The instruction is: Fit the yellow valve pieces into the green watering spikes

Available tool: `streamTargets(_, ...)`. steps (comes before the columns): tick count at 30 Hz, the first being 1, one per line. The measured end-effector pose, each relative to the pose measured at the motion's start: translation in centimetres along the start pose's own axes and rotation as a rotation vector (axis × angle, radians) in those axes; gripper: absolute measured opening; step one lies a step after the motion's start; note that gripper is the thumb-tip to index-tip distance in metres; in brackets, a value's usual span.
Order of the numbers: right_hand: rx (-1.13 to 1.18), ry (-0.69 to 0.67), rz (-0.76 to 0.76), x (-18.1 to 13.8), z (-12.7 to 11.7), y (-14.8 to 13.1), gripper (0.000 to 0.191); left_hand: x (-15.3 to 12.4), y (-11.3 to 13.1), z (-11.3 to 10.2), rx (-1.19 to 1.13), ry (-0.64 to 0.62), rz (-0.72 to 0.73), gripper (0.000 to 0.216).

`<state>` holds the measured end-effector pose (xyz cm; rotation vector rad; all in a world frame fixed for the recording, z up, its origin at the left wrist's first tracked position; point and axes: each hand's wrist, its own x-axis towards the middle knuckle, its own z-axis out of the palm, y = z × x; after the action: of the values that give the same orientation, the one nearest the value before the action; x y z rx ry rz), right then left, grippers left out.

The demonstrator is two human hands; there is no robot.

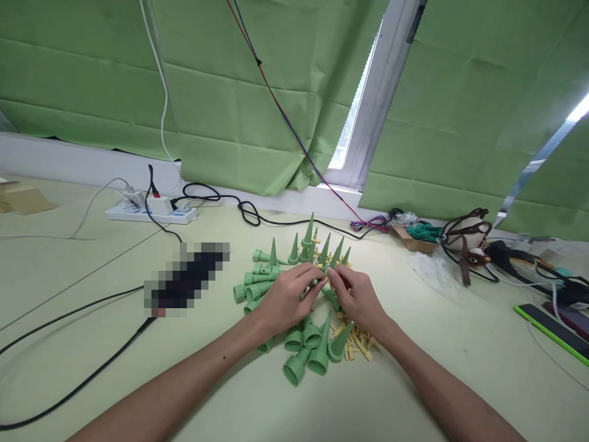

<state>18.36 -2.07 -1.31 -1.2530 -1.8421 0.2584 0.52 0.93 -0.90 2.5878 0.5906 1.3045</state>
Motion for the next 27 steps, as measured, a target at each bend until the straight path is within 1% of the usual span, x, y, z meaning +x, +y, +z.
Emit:
streamTargets(6,-0.001,-0.019,0.016,-0.01,0.16,0.28,0.045,0.00,0.06,-0.01,-0.001,-0.028,0.024,0.012)
streamTargets(11,0.016,-0.020,0.011,-0.08,0.20,0.41,0.043,0.03,0.09,-0.03,-0.014,-0.013,0.005,0.011)
streamTargets(14,0.041,-0.005,0.015,-0.11,0.07,0.17,0.037,0.05,0.03,0.01,-0.019,0.021,-0.025,0.009)
streamTargets(18,0.107,-0.001,0.017,-0.17,-0.13,-0.26,0.020,0.10,-0.07,0.03,-0.037,0.084,-0.080,0.008)
streamTargets(20,0.122,-0.007,0.014,-0.20,-0.18,-0.37,0.018,0.12,-0.08,0.02,-0.048,0.099,-0.094,0.008)
streamTargets(23,0.133,-0.030,-0.015,-0.23,-0.21,-0.41,0.016,0.14,-0.05,0.03,-0.059,0.092,-0.094,0.008)
streamTargets(27,0.131,-0.050,-0.032,-0.26,-0.28,-0.33,0.016,0.12,0.00,0.06,-0.051,0.068,-0.054,0.009)
